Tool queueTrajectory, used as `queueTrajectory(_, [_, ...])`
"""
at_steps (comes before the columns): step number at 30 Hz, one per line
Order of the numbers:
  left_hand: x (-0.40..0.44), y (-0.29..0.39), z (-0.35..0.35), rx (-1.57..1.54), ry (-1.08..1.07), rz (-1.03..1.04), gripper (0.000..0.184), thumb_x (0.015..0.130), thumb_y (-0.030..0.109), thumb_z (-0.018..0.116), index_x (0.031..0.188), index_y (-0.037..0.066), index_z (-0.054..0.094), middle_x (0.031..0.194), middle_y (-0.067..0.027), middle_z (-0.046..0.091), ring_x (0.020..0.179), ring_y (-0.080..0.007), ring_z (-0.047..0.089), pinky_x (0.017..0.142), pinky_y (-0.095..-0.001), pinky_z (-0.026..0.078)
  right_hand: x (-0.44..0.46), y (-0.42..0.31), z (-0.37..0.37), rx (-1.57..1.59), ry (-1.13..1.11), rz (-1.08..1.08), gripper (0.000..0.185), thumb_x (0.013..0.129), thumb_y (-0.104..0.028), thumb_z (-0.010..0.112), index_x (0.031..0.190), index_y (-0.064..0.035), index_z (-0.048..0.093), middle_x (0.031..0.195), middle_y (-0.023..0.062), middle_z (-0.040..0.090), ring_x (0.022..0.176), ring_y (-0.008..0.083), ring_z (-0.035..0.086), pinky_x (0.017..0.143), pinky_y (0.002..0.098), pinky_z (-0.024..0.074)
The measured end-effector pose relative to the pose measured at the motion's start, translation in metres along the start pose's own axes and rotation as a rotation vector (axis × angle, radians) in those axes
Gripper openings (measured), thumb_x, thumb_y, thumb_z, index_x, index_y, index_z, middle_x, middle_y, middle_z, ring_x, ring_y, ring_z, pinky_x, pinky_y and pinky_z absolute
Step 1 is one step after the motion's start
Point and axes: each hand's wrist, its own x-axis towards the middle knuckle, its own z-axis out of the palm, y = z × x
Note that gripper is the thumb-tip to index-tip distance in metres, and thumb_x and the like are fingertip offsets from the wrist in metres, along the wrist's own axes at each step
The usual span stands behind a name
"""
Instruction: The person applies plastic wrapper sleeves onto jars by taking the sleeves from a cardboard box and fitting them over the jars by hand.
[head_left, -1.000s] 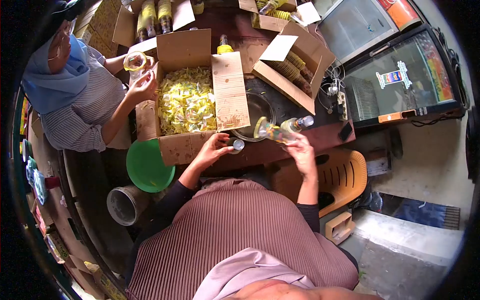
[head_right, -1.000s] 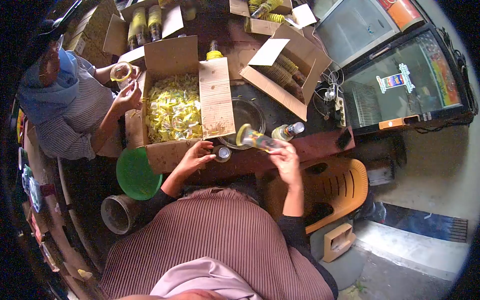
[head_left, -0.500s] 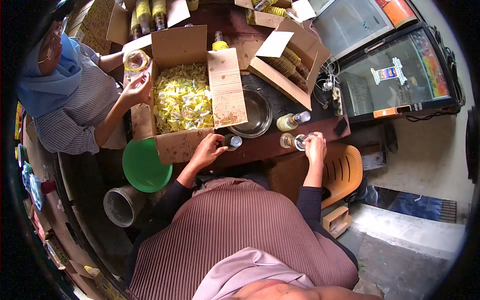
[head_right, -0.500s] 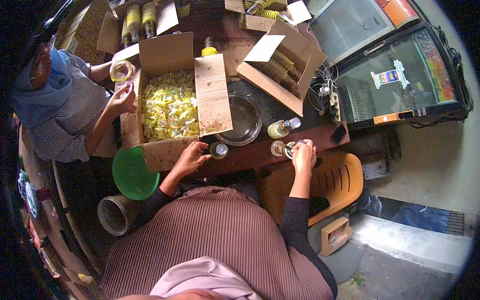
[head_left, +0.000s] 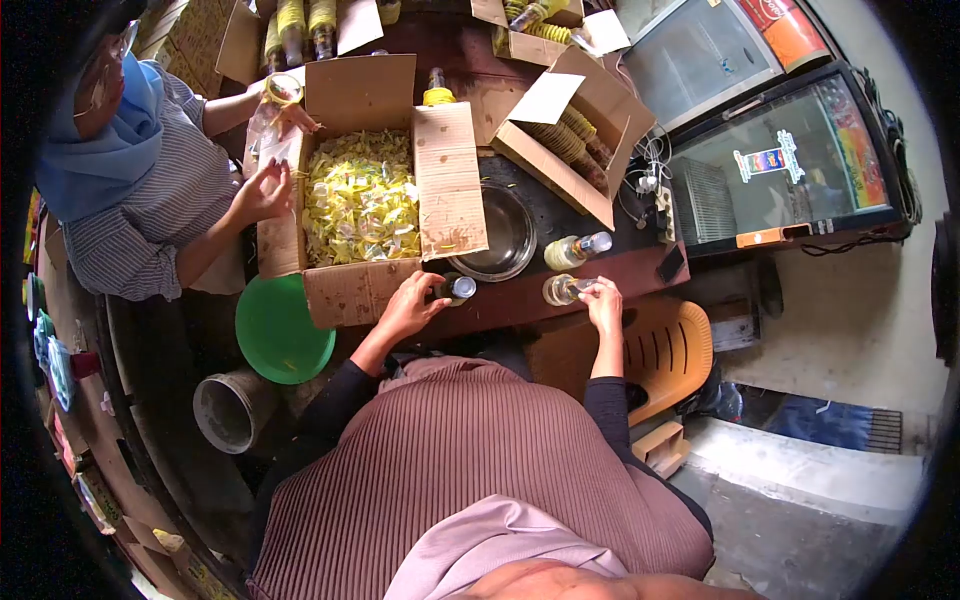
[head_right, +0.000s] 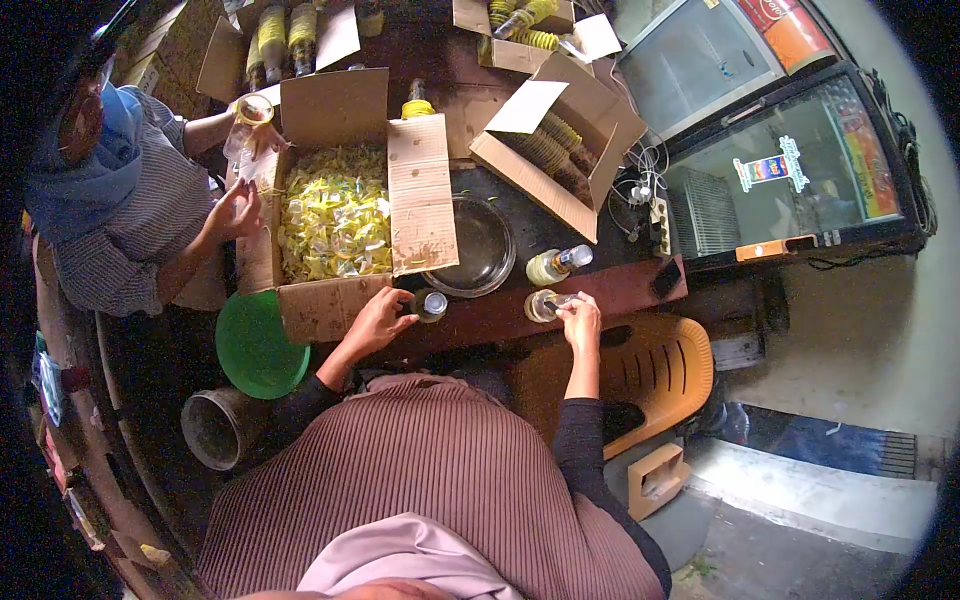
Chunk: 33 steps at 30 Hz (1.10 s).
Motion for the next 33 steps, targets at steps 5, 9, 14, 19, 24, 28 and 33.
queueTrajectory(5, [0.002,0.007,0.007,0.029,-0.005,0.082,0.043,0.079,0.02,0.07,0.114,0.003,0.052,0.105,-0.0152,0.054,0.098,-0.0336,0.054,0.082,-0.0402,0.046,-0.006,0.002,0.02,0.076,0.009,-0.01,0.013,0.068,-0.005,0.074,0.08,-0.0032,0.069,0.123,0.024,0.055,0.111,0.0354,0.055,0.096,0.0398,0.0425])
queueTrajectory(9, [0.007,0.006,0.02,0.06,0.016,0.122,0.049,0.076,0.017,0.072,0.117,0.002,0.05,0.107,-0.0168,0.053,0.1,-0.0357,0.053,0.083,-0.0415,0.045,-0.009,0.002,0.027,0.071,0.073,-0.019,0.013,0.068,-0.003,0.072,0.08,-0.0014,0.067,0.125,0.0238,0.053,0.111,0.0351,0.056,0.095,0.0402,0.0433])
queueTrajectory(14, [0.019,0.012,0.032,0.193,-0.007,0.148,0.067,0.064,0.015,0.079,0.123,0.008,0.048,0.111,-0.0172,0.051,0.099,-0.0386,0.053,0.084,-0.0438,0.047,-0.01,-0.01,0.005,0.087,0.219,-0.119,0.013,0.068,-0.003,0.072,0.08,-0.0022,0.068,0.122,0.0188,0.056,0.105,0.0308,0.059,0.087,0.0382,0.0479])
queueTrajectory(19, [0.029,-0.002,0.056,0.316,0.015,0.137,0.056,0.068,0.014,0.074,0.117,0.008,0.048,0.107,-0.0168,0.053,0.097,-0.0376,0.054,0.082,-0.0446,0.047,-0.009,-0.027,-0.003,0.286,0.122,-0.077,0.009,0.072,0.0,0.07,0.08,-0.0006,0.066,0.123,0.0173,0.055,0.101,0.0307,0.06,0.084,0.0362,0.0491])
queueTrajectory(24, [0.035,0.005,0.043,0.164,0.108,0.18,0.036,0.073,0.013,0.067,0.106,0.007,0.053,0.097,-0.0176,0.06,0.092,-0.0368,0.06,0.077,-0.0443,0.049,-0.015,-0.054,-0.003,0.307,0.031,-0.211,0.01,0.072,-0.006,0.068,0.08,-0.0013,0.067,0.12,0.0161,0.057,0.106,0.0309,0.058,0.088,0.0382,0.0482])
queueTrajectory(28, [0.025,0.031,0.022,0.085,0.094,-0.009,0.042,0.075,0.017,0.072,0.111,0.006,0.054,0.101,-0.0165,0.064,0.093,-0.0317,0.064,0.077,-0.0389,0.051,-0.015,-0.056,0.011,0.326,0.009,-0.277,0.012,0.072,-0.006,0.07,0.083,-0.0006,0.067,0.116,0.0145,0.059,0.096,0.0288,0.06,0.08,0.0361,0.0495])
queueTrajectory(33, [0.01,0.022,0.017,-0.252,0.151,-0.116,0.04,0.078,0.018,0.074,0.109,0.004,0.053,0.093,-0.0151,0.065,0.084,-0.0203,0.064,0.072,-0.0325,0.05,-0.011,-0.046,0.043,0.747,-0.287,-0.229,0.011,0.079,-0.004,0.069,0.086,0.0039,0.065,0.111,0.0104,0.062,0.092,0.017,0.062,0.079,0.0311,0.0523])
